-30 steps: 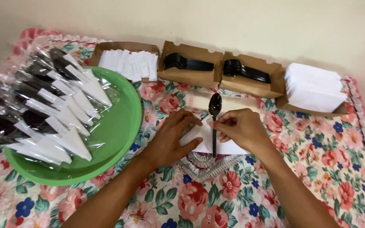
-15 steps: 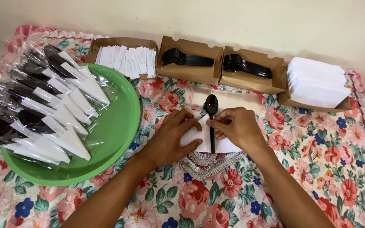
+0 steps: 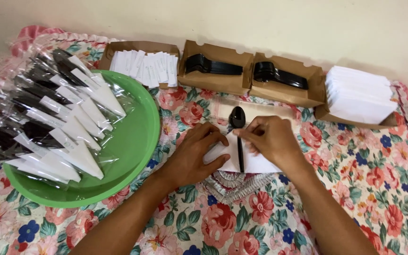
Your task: Folding napkins and packing plastic forks and spoons into plastic sleeves to create individual cutlery packets.
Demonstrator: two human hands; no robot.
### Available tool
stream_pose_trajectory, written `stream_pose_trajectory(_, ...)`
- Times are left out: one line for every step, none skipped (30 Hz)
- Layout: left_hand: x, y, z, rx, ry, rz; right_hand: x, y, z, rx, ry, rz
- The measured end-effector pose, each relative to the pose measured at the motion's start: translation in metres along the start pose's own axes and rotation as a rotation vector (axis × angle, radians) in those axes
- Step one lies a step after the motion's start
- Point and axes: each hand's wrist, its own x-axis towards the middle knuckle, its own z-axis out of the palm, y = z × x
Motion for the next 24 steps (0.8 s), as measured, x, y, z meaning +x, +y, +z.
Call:
stream_pose_trajectory(0.0,-0.002,0.0,0.002,0.006,-0.004,0.006,-0.002,-0.001,-0.003,-0.005,-0.004)
stream_pose_trajectory(0.0,-0.005,0.0,-0.014,0.02,0.004,0.011,-0.003,-0.002,-0.164,0.087,-0.173)
stream_pose_trajectory(0.0,-0.007,0.002,-0.033,0.03,0.011,0.016,-0.004,-0.003,-0.324,0.181,-0.338)
stream_pose_trajectory(-0.001,-0.008,0.003,-0.035,0.033,0.007,0.024,-0.014,-0.001,-0.326,0.176,-0.338)
stream_pose_trajectory(-0.001,-0.009,0.003,-0.039,0.047,0.027,0.033,-0.025,0.001,-0.386,0.227,-0.459)
stream_pose_trajectory(0.0,-0.01,0.003,-0.044,0.062,0.048,0.042,-0.036,0.004,-0.445,0.277,-0.58)
stream_pose_trajectory(0.0,-0.01,0.003,-0.043,0.065,0.046,0.063,-0.037,0.008,-0.446,0.275,-0.583)
stream_pose_trajectory(0.0,-0.009,0.002,-0.033,0.067,0.063,0.084,-0.038,0.013,-0.557,0.348,-0.668)
stream_pose_trajectory(-0.001,-0.009,0.002,-0.022,0.069,0.076,0.105,-0.039,0.018,-0.666,0.42,-0.752)
stream_pose_trajectory(-0.002,-0.009,0.002,-0.022,0.071,0.072,0.124,-0.036,0.018,-0.665,0.416,-0.754)
stream_pose_trajectory(-0.002,-0.01,0.002,-0.025,0.072,0.08,0.144,-0.035,0.017,-0.665,0.346,-0.782)
stream_pose_trajectory(-0.001,-0.01,0.001,-0.028,0.074,0.087,0.165,-0.035,0.016,-0.666,0.277,-0.808)
stream_pose_trajectory(-0.001,-0.01,0.001,-0.023,0.078,0.085,0.169,-0.038,0.02,-0.664,0.274,-0.814)
stream_pose_trajectory(-0.001,-0.01,0.001,-0.033,0.075,0.089,0.172,-0.042,0.024,-0.739,0.264,-0.807)
stream_pose_trajectory(-0.002,-0.01,0.0,-0.042,0.073,0.091,0.176,-0.045,0.03,-0.813,0.252,-0.799)
stream_pose_trajectory(-0.002,-0.011,0.0,-0.036,0.078,0.088,0.185,-0.044,0.035,-0.81,0.249,-0.807)
stream_pose_trajectory(-0.002,-0.012,0.002,-0.036,0.09,0.091,0.194,-0.041,0.039,-0.88,0.268,-0.8)
stream_pose_trajectory(-0.002,-0.012,0.003,-0.036,0.103,0.095,0.203,-0.038,0.044,-0.949,0.287,-0.793)
stream_pose_trajectory(-0.002,-0.013,0.004,-0.037,0.106,0.088,0.208,-0.039,0.044,-0.949,0.279,-0.795)
stream_pose_trajectory(-0.003,-0.013,0.005,-0.041,0.108,0.091,0.213,-0.04,0.045,-1.016,0.277,-0.773)
stream_pose_trajectory(-0.003,-0.014,0.004,-0.038,0.111,0.093,0.219,-0.042,0.047,-1.078,0.276,-0.756)
stream_pose_trajectory(-0.005,-0.011,0.002,-0.033,0.114,0.085,0.22,-0.037,0.046,-1.073,0.27,-0.764)
stream_pose_trajectory(-0.005,-0.01,-0.001,-0.037,0.108,0.096,0.223,-0.035,0.045,-1.095,0.272,-0.738)
stream_pose_trajectory(-0.005,-0.008,-0.004,-0.042,0.102,0.108,0.227,-0.035,0.045,-1.117,0.275,-0.712)
